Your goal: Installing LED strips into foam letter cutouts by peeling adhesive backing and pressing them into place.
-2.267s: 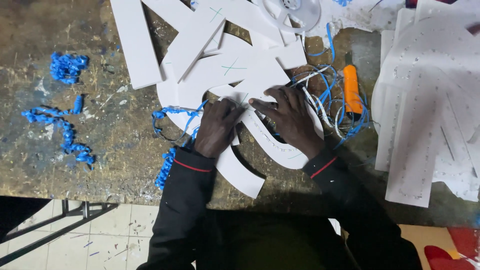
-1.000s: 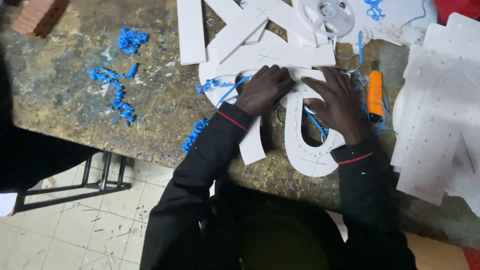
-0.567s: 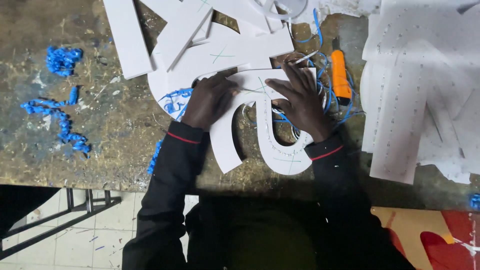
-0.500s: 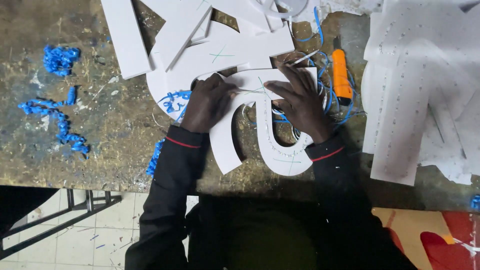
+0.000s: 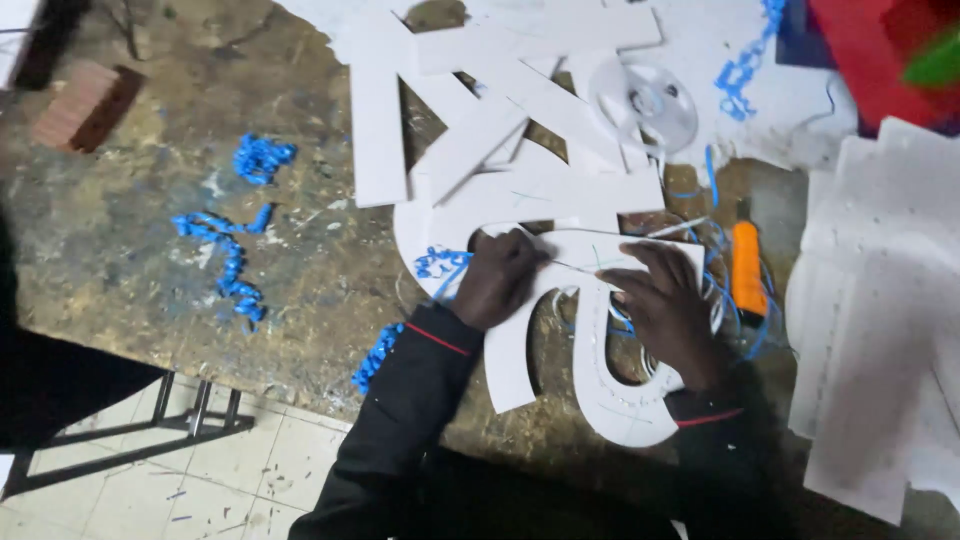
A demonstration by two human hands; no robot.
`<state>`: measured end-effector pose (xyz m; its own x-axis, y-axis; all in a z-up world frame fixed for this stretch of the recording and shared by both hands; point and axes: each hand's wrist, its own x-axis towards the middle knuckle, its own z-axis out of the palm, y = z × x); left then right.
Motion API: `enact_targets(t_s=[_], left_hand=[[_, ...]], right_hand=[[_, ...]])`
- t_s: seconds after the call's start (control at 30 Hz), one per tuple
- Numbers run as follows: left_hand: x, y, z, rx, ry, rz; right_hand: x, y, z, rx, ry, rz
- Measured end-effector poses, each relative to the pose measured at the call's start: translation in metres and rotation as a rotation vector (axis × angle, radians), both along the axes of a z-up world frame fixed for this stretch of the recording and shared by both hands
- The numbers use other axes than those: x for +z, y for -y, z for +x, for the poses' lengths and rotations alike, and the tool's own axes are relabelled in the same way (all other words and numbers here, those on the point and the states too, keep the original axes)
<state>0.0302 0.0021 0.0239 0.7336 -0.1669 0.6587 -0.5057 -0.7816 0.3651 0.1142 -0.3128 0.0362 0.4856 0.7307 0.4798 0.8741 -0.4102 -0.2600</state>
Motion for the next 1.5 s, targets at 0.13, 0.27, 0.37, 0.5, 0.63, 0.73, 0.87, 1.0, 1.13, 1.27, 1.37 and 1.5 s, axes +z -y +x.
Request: enact_targets(t_s=[0.13, 0.27, 0.37, 0.5, 0.63, 0.73, 0.87, 1.0, 1.13, 1.27, 1.37, 1.5], left_hand=[[0.012, 0.017, 0.0, 0.001, -0.116, -0.086], [0.007, 0.019, 0.018, -0.101, -0.173, -0.234], [0.005, 0.015, 0.025, -0.195, -0.255, -0.561], [0.012, 0.012, 0.02, -0.294, -0.313, -0.723], [-0.002, 0.007, 0.027, -0.281, -0.393, -0.79], [0.027, -0.008, 0.013, -0.248, -0.417, -0.629], [0.048, -0.065, -0.008, -0.28, -0.398, -0.416], [0.035, -0.149, -0.038, 0.18, -0.317, -0.42], [0.033, -0.178, -0.06, 0.664, -0.061, -0.076], [0.049, -0.091, -0.035, 0.485, -0.037, -0.062], [0.024, -0.027, -0.006, 0.145, -0.039, 0.065], [0.002, 0.006, 0.011, 0.089, -0.181, 0.104]], right_hand=[[-0.014, 0.007, -0.003, -0.065, 0.073, -0.081], [-0.011, -0.002, -0.002, -0.099, 0.024, -0.115], [-0.012, -0.002, 0.003, -0.091, 0.009, -0.106], [-0.013, -0.003, 0.004, -0.087, -0.018, -0.09], [-0.018, -0.001, 0.005, -0.082, -0.01, -0.073], [-0.02, -0.002, 0.006, -0.081, -0.021, -0.046], [-0.025, 0.001, 0.011, -0.098, -0.021, -0.049], [-0.007, -0.002, -0.002, -0.105, -0.067, -0.031], [-0.001, -0.01, -0.005, -0.089, -0.092, 0.027], [-0.001, -0.009, -0.006, -0.102, -0.095, 0.033], [-0.001, -0.007, -0.006, -0.079, -0.056, 0.012], [0.007, -0.01, -0.011, -0.081, -0.049, -0.014]])
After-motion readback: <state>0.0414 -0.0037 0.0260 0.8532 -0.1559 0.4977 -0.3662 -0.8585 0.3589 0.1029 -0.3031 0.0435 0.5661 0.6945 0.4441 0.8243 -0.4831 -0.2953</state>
